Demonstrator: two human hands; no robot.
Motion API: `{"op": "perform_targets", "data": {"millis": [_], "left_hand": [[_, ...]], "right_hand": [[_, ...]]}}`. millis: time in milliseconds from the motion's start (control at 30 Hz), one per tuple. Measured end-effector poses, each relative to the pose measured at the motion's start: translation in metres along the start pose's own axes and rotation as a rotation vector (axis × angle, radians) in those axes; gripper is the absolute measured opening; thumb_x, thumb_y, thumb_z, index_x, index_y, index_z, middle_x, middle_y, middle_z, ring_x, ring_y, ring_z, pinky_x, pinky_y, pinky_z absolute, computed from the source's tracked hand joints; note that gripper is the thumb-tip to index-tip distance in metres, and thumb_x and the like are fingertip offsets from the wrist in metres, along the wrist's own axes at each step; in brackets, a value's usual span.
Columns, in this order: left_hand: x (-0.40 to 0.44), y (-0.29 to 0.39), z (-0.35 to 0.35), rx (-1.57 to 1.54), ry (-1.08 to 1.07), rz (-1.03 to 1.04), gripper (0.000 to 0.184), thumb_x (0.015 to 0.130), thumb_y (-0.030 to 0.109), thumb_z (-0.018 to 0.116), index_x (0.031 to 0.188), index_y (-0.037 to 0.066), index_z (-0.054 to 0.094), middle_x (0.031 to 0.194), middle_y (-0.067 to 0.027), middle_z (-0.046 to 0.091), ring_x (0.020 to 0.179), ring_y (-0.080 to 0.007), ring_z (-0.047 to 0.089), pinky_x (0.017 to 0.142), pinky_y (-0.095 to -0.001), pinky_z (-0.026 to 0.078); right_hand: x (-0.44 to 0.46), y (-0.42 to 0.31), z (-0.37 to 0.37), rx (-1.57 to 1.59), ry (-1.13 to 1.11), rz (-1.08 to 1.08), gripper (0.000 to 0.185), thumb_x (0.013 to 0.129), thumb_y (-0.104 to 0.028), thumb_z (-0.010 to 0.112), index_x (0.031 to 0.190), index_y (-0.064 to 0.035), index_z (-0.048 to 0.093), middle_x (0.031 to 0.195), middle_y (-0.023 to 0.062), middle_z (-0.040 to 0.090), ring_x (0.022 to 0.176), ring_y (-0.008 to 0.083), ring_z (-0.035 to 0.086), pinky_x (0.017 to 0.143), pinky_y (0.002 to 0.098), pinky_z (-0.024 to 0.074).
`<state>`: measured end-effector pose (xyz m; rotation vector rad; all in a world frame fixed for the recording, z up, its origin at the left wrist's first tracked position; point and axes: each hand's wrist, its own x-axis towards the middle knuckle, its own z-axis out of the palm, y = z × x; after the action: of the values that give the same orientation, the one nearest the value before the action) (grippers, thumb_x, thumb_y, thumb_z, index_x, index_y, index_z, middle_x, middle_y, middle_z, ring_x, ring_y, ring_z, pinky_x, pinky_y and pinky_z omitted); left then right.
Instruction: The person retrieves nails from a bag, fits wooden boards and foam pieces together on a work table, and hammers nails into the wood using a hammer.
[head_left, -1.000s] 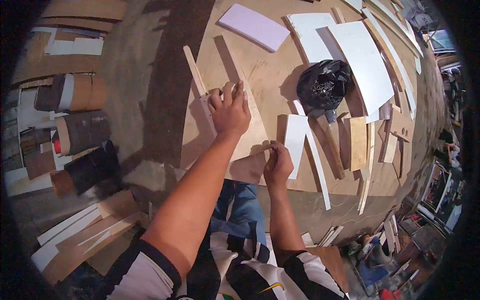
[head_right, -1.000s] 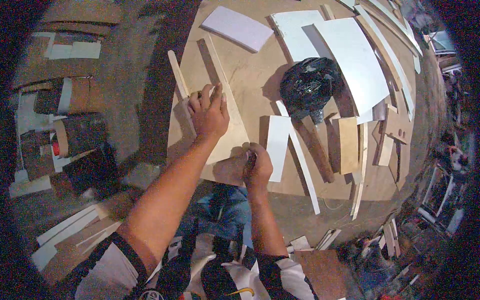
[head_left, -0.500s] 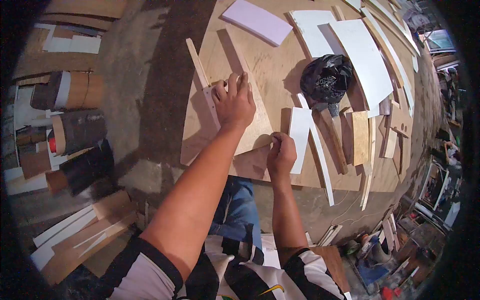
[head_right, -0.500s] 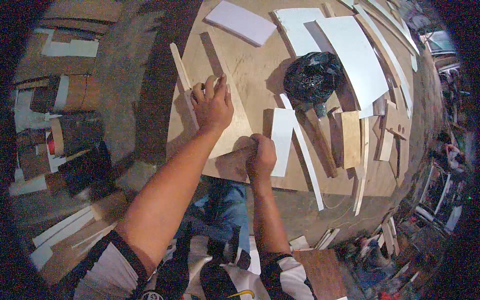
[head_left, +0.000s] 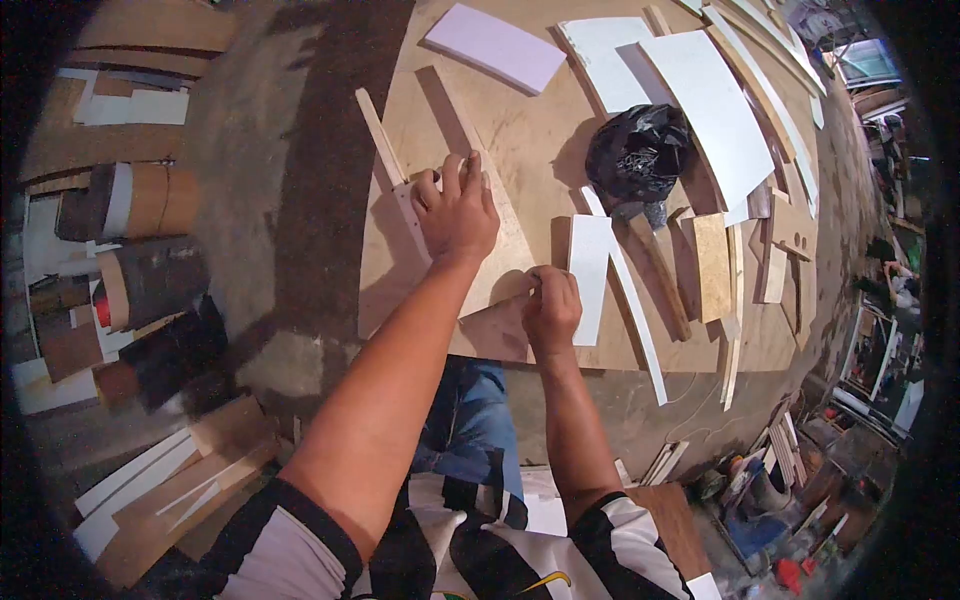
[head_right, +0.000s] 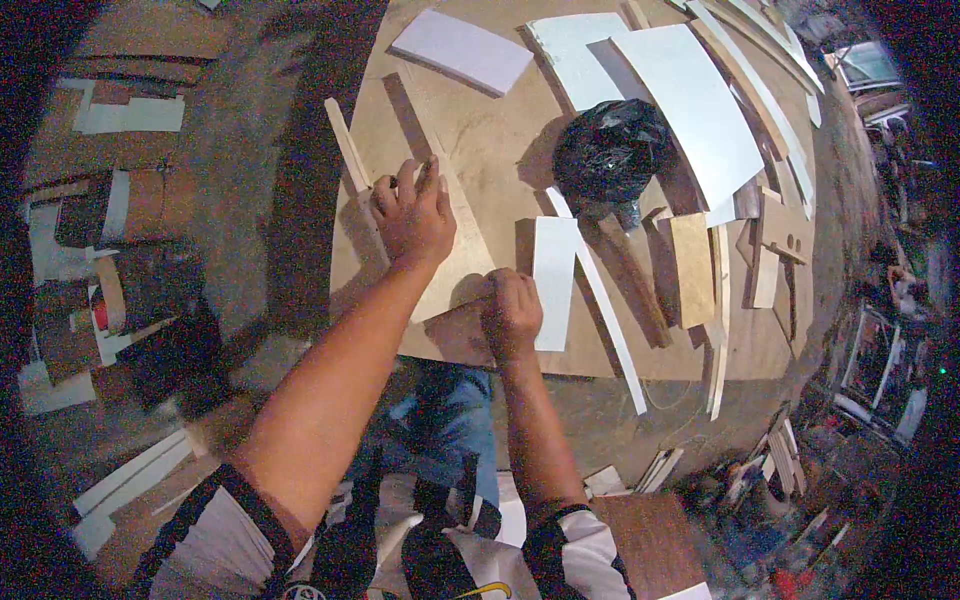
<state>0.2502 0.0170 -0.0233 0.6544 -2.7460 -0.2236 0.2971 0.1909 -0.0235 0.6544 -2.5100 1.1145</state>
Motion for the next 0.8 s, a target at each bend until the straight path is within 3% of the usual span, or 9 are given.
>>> {"op": "perform_targets", "data": {"millis": [200, 267, 500, 667, 767, 800], "left_hand": [[-0.001, 0.000, -0.001, 0.001, 0.011, -0.005, 0.042, 0.094, 0.031, 0.062, 0.135, 0.022, 0.066, 0.139, -0.0011, 0.051, 0.123, -0.0331, 0.043, 0.108, -0.0532, 0.032], [-0.001, -0.001, 0.001, -0.008, 0.000, 0.003, 0.043, 0.094, 0.031, 0.061, 0.136, 0.022, 0.064, 0.139, -0.0010, 0.051, 0.123, -0.0329, 0.043, 0.108, -0.0539, 0.032], [-0.001, 0.000, -0.002, 0.018, -0.005, -0.002, 0.044, 0.095, 0.031, 0.060, 0.138, 0.022, 0.062, 0.139, -0.0013, 0.051, 0.124, -0.0335, 0.042, 0.108, -0.0550, 0.032], [-0.001, -0.001, 0.002, 0.010, 0.001, -0.002, 0.042, 0.096, 0.032, 0.059, 0.137, 0.023, 0.063, 0.140, -0.0019, 0.051, 0.124, -0.0334, 0.042, 0.107, -0.0554, 0.033], [-0.002, -0.001, 0.000, 0.013, -0.009, 0.000, 0.042, 0.096, 0.031, 0.059, 0.137, 0.023, 0.064, 0.140, -0.0026, 0.051, 0.124, -0.0338, 0.042, 0.107, -0.0553, 0.032], [-0.002, -0.001, 0.000, 0.013, -0.009, 0.001, 0.042, 0.096, 0.031, 0.059, 0.137, 0.023, 0.064, 0.140, -0.0026, 0.051, 0.124, -0.0338, 0.042, 0.107, -0.0553, 0.032]], "right_hand": [[0.000, 0.001, -0.004, 0.009, -0.027, 0.004, 0.021, 0.075, 0.012, 0.057, 0.090, -0.0018, 0.062, 0.088, 0.0128, 0.067, 0.081, 0.0334, 0.064, 0.070, 0.0414, 0.0527], [-0.003, 0.001, -0.006, 0.022, -0.091, 0.044, 0.019, 0.078, 0.005, 0.067, 0.095, -0.0016, 0.062, 0.091, 0.0141, 0.068, 0.084, 0.0359, 0.065, 0.074, 0.0435, 0.0542], [-0.008, 0.004, 0.000, 0.018, -0.045, 0.029, 0.021, 0.079, 0.005, 0.066, 0.098, -0.0008, 0.062, 0.096, 0.0159, 0.068, 0.090, 0.0360, 0.065, 0.077, 0.0432, 0.0543], [-0.015, 0.005, -0.019, -0.056, -0.020, 0.118, 0.032, 0.081, -0.001, 0.073, 0.112, -0.0005, 0.064, 0.106, 0.0169, 0.069, 0.098, 0.0383, 0.066, 0.087, 0.0440, 0.0532], [-0.010, 0.052, -0.062, -0.299, 0.113, 0.081, 0.042, 0.090, -0.025, 0.074, 0.119, 0.0032, 0.061, 0.116, 0.0204, 0.065, 0.111, 0.0390, 0.061, 0.096, 0.0476, 0.0479], [-0.001, 0.068, -0.077, -0.479, 0.116, 0.128, 0.041, 0.091, -0.025, 0.072, 0.119, 0.0026, 0.061, 0.115, 0.0200, 0.064, 0.111, 0.0392, 0.060, 0.096, 0.0484, 0.0474]]}}
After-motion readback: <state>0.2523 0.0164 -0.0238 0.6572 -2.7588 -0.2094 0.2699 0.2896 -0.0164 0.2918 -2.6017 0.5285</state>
